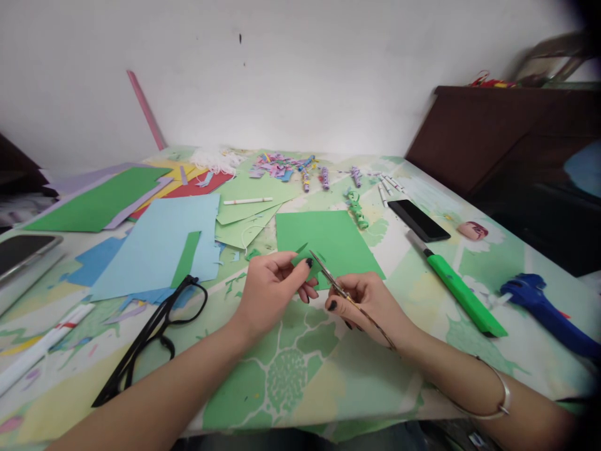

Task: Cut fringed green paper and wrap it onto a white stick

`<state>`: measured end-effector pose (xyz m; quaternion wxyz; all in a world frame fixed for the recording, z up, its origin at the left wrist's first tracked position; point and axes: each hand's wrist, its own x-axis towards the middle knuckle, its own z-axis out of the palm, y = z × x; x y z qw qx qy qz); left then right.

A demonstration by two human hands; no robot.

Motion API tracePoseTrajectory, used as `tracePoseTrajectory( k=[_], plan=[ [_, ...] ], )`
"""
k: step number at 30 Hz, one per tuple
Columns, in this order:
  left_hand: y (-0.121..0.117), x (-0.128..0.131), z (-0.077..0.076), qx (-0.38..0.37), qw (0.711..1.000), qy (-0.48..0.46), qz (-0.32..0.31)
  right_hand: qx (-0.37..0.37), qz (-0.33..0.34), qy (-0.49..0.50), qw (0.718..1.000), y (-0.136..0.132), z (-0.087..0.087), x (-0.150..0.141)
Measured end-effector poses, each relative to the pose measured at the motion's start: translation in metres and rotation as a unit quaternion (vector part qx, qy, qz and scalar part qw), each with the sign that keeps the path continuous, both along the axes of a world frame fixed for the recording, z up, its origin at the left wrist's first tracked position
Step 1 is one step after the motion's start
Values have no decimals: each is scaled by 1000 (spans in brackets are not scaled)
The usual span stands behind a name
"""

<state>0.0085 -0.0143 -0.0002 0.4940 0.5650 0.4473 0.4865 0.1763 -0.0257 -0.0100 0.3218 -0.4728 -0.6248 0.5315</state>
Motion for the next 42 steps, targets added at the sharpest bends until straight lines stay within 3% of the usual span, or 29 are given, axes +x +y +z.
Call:
tracePoseTrajectory(
  k=[22,30,42],
  plan=[
    [-1,0,1,-17,999,-28,-5,-32,-19,-11,999,0,2,0],
    [-1,-1,0,-18,1000,-23,-4,-6,27,33,999,-1,3,1],
    [-2,1,0,-27,999,-18,-3,-20,-4,25,999,0,4,-4]
  ],
)
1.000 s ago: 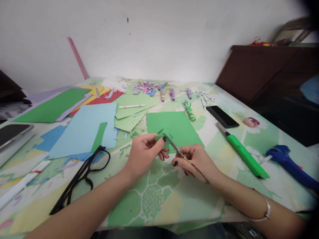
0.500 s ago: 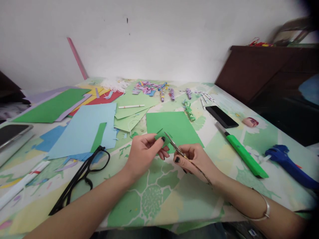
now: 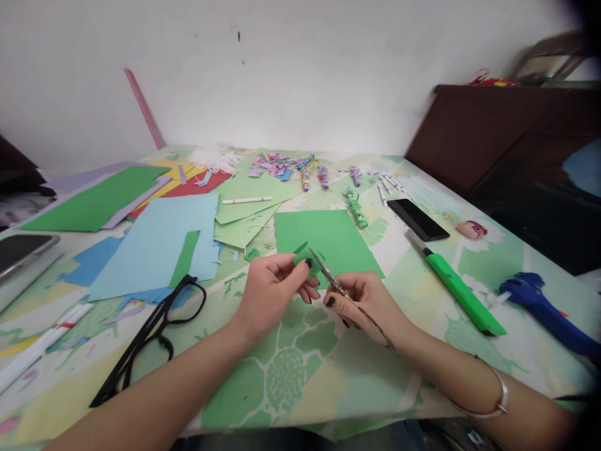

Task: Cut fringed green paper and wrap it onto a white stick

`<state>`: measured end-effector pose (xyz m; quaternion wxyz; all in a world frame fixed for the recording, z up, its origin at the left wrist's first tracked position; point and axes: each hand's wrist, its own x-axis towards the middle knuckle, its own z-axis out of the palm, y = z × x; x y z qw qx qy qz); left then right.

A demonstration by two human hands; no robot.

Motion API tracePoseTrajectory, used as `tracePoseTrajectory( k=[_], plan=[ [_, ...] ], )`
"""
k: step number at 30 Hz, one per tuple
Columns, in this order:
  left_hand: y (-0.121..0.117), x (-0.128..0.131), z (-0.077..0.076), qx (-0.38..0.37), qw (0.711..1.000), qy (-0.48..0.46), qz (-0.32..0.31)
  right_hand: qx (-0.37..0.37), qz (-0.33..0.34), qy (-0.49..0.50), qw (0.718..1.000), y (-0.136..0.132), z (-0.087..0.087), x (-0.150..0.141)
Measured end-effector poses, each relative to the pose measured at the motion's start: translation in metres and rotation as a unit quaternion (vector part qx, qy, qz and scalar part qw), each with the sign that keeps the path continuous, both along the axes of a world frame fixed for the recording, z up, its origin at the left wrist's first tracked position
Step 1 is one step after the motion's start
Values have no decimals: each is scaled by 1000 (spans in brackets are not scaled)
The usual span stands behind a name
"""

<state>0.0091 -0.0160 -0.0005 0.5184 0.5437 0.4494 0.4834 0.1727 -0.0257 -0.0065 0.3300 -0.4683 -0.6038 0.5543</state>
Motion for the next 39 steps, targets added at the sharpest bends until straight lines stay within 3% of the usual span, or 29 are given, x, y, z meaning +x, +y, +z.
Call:
tracePoseTrajectory(
  k=[15,24,39],
  plan=[
    [0,0,0,2,1000,0,0,-9,-16,-51,999,0,2,0],
    [0,-1,-2,8,1000,-13,-10,41,53,10,998,0,-4,4],
    [0,1,0,-6,1000,-19,7,30,-1,-41,999,0,-1,0]
  ],
)
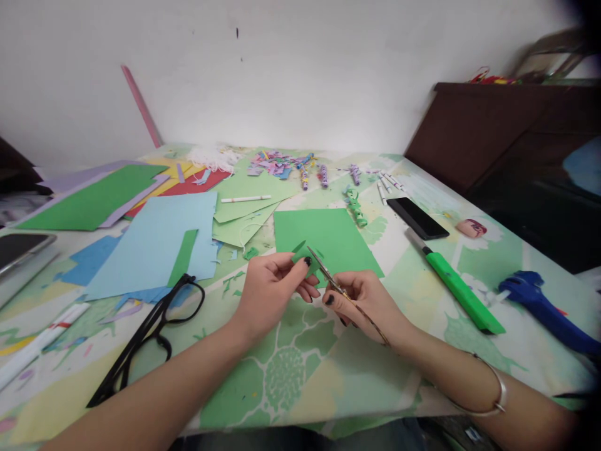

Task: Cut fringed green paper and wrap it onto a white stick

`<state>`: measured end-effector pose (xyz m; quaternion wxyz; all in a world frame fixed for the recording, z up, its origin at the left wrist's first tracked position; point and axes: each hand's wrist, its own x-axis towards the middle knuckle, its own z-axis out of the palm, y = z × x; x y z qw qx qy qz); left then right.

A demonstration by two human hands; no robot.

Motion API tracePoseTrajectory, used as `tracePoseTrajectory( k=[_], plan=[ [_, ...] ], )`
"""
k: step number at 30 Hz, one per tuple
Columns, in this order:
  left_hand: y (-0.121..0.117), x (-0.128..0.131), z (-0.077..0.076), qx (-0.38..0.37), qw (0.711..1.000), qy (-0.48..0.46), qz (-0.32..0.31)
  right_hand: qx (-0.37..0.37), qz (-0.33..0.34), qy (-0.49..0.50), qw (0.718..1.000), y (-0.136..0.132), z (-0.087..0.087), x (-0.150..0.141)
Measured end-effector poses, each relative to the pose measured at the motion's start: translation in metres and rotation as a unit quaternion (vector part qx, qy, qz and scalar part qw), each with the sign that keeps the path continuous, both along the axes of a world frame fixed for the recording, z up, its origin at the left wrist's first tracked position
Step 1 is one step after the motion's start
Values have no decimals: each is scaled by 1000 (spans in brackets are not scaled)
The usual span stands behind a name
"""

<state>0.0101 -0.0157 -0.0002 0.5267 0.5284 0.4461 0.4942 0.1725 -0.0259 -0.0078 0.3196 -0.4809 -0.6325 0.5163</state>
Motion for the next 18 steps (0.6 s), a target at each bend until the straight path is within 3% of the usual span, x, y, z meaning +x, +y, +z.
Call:
tracePoseTrajectory(
  k=[10,18],
  plan=[
    [-1,1,2,-2,1000,3,-2,-44,-28,1,999,1,4,-3],
    [0,0,-1,-6,1000,-6,-5,-21,-13,-6,1000,0,-1,0]
  ],
)
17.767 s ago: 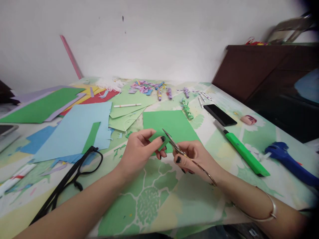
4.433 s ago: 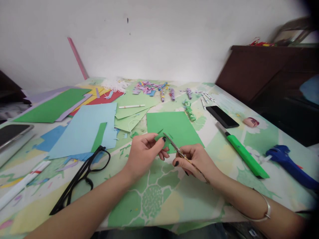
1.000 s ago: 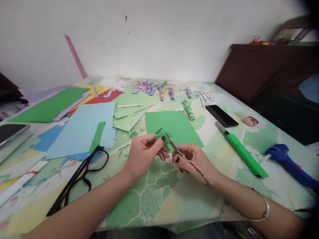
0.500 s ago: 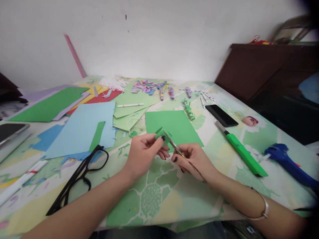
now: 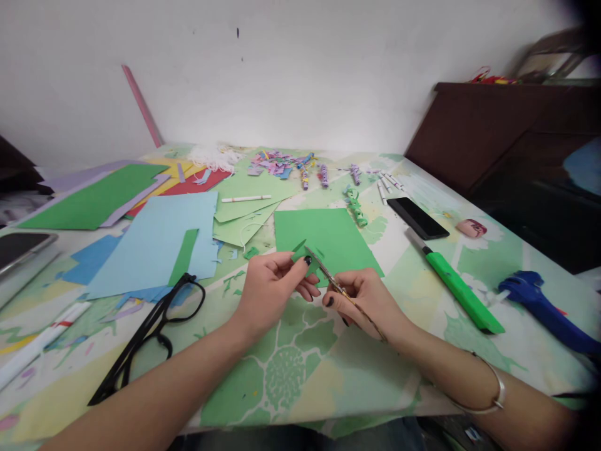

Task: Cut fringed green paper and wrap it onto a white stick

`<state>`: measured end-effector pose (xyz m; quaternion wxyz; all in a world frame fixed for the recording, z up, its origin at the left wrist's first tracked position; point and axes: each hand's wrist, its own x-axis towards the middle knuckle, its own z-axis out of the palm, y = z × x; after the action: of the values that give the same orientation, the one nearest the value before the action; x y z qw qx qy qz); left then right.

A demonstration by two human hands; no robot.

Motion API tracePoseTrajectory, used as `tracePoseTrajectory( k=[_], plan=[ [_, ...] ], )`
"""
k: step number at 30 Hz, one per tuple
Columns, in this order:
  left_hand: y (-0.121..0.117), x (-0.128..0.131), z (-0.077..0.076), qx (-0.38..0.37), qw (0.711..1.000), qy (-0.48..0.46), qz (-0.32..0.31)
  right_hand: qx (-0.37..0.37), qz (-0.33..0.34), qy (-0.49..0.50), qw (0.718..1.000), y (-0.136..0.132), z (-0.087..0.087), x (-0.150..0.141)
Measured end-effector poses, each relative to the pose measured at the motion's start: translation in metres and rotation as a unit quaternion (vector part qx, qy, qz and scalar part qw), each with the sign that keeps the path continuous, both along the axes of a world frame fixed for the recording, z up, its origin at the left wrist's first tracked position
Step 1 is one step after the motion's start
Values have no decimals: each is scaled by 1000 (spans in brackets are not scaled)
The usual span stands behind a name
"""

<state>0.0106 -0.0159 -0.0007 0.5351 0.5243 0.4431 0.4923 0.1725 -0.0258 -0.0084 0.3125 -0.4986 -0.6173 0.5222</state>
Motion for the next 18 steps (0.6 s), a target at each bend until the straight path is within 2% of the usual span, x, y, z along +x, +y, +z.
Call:
tracePoseTrajectory(
  k=[6,18],
  plan=[
    [0,1,2,-6,1000,-9,-1,53,49,36,997,1,-5,2],
    [0,0,3,-17,1000,-10,-1,54,26,8,998,0,-4,-1]
  ],
)
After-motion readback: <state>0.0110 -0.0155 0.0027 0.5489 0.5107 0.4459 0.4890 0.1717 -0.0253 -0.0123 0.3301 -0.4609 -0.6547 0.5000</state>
